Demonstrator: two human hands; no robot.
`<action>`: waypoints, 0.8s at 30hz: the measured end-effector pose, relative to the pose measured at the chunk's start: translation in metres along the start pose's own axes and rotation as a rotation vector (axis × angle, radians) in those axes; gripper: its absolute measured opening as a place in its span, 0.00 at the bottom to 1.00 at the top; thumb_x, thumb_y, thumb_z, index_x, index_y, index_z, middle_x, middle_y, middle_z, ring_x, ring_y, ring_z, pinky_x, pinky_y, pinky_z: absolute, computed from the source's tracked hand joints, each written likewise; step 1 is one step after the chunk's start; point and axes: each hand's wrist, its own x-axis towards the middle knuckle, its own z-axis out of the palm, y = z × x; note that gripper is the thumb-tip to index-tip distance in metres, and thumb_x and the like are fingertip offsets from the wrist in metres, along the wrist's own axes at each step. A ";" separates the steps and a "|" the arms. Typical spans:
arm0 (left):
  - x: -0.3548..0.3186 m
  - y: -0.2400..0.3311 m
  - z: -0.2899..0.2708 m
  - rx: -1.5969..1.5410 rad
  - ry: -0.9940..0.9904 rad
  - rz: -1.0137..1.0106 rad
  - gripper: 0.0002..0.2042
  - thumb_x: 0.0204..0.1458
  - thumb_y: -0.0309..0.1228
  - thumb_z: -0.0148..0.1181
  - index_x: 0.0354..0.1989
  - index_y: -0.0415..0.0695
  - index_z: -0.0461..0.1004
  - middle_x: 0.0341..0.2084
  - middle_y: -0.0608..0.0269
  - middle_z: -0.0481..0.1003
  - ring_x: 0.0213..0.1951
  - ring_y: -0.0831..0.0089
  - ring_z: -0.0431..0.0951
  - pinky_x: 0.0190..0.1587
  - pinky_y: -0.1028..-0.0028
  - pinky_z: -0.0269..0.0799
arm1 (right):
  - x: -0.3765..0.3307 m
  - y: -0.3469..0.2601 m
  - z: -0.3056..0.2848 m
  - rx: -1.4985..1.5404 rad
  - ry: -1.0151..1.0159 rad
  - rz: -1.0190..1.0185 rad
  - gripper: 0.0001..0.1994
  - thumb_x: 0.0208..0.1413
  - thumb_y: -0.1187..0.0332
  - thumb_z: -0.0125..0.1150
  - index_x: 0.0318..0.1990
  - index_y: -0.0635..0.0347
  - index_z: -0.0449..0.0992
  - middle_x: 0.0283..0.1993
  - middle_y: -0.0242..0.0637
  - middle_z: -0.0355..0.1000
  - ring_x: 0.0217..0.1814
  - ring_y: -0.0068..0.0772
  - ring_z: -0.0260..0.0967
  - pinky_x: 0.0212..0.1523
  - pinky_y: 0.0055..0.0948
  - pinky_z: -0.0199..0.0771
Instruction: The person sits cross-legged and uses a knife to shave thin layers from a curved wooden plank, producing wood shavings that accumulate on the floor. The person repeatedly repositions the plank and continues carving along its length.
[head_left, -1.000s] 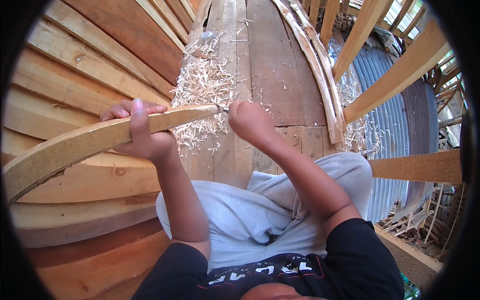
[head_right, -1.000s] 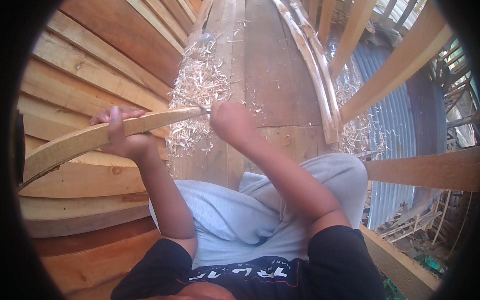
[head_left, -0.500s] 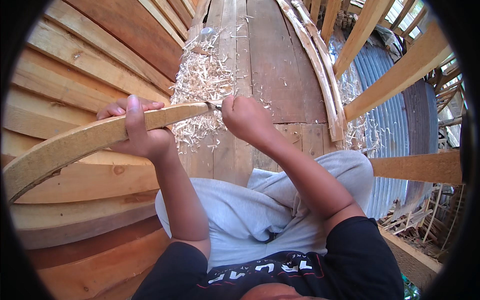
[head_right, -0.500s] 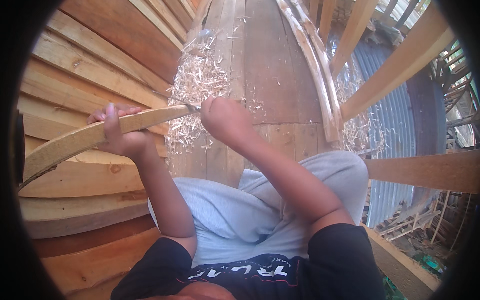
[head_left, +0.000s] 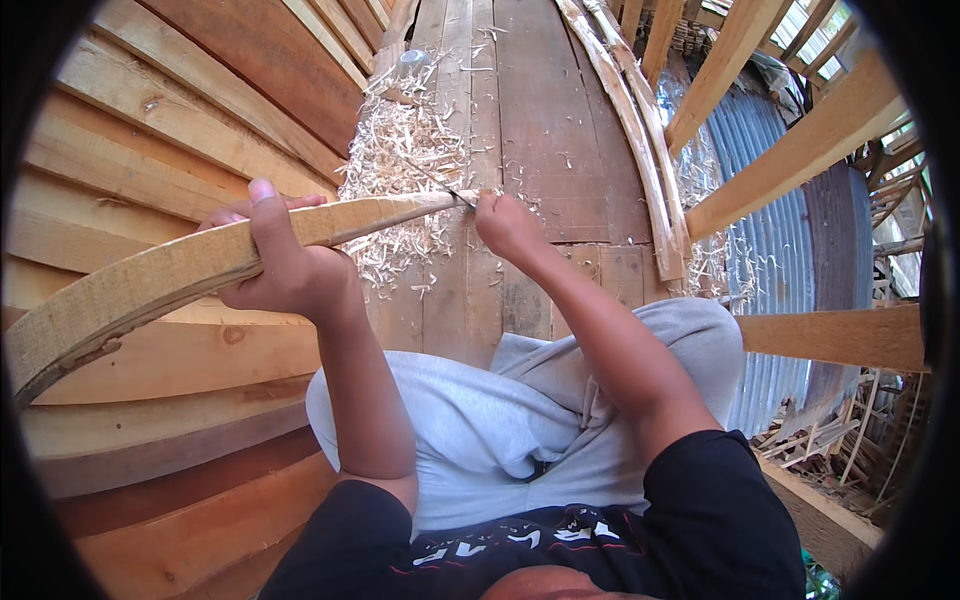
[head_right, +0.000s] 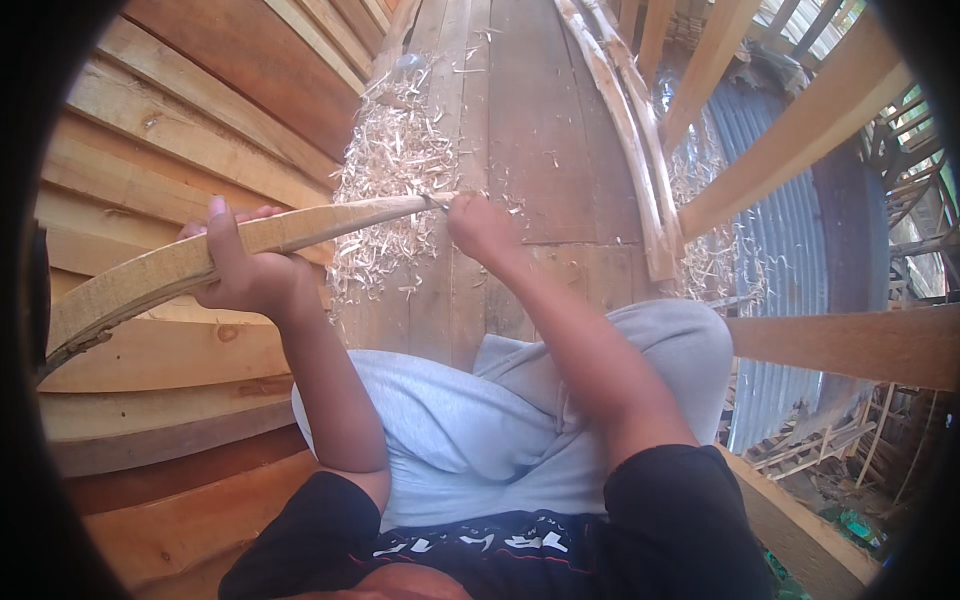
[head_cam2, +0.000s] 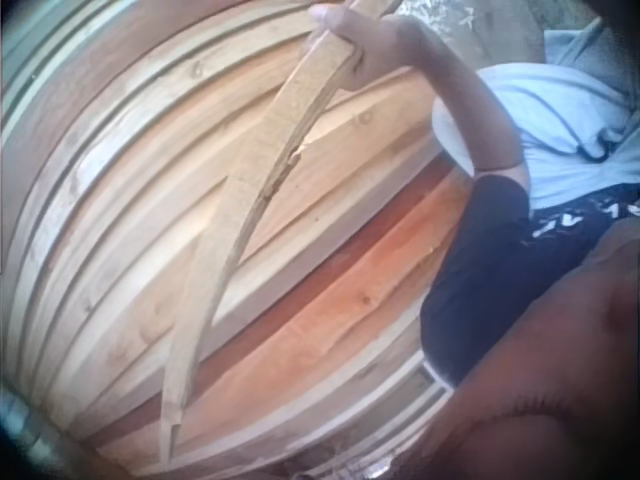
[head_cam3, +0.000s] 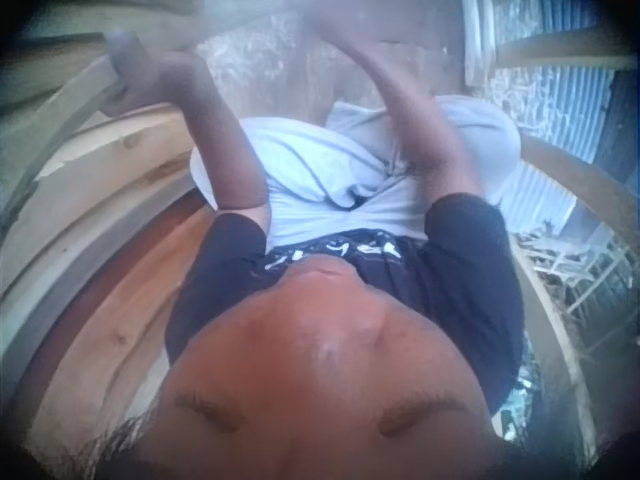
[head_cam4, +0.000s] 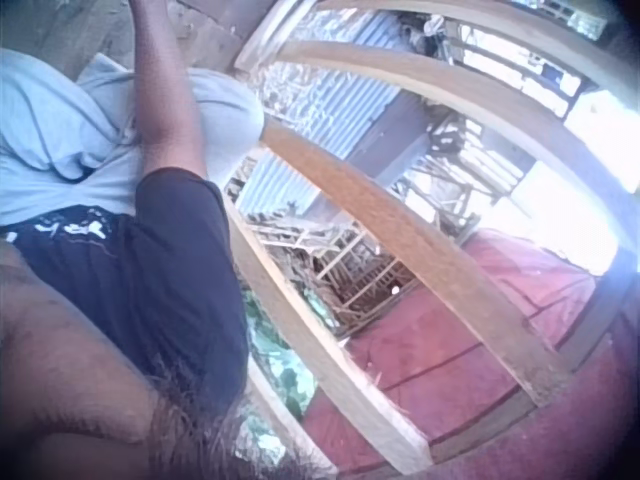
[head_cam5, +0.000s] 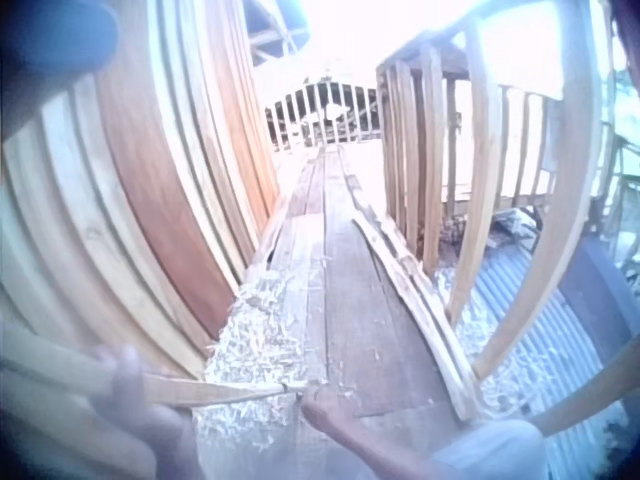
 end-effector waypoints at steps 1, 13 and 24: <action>0.003 -0.001 0.001 0.014 0.008 0.014 0.12 0.47 0.21 0.58 0.21 0.42 0.58 0.13 0.68 0.61 0.11 0.75 0.68 0.16 0.74 0.74 | 0.000 -0.006 0.002 0.005 0.015 0.037 0.27 0.62 0.57 0.33 0.36 0.74 0.77 0.40 0.68 0.72 0.46 0.67 0.71 0.52 0.53 0.69; 0.004 -0.002 -0.003 -0.094 -0.020 -0.041 0.12 0.46 0.19 0.57 0.33 0.40 0.58 0.20 0.64 0.62 0.14 0.74 0.71 0.17 0.74 0.76 | 0.004 0.000 -0.002 -0.092 0.016 0.107 0.25 0.62 0.58 0.34 0.35 0.66 0.79 0.40 0.58 0.76 0.44 0.61 0.73 0.48 0.53 0.71; -0.003 -0.001 -0.007 -0.189 -0.143 -0.034 0.14 0.47 0.19 0.57 0.36 0.39 0.57 0.19 0.63 0.64 0.14 0.74 0.72 0.19 0.77 0.75 | -0.004 -0.008 -0.010 -0.106 -0.029 0.082 0.26 0.61 0.58 0.34 0.39 0.72 0.78 0.45 0.64 0.73 0.50 0.65 0.71 0.53 0.51 0.69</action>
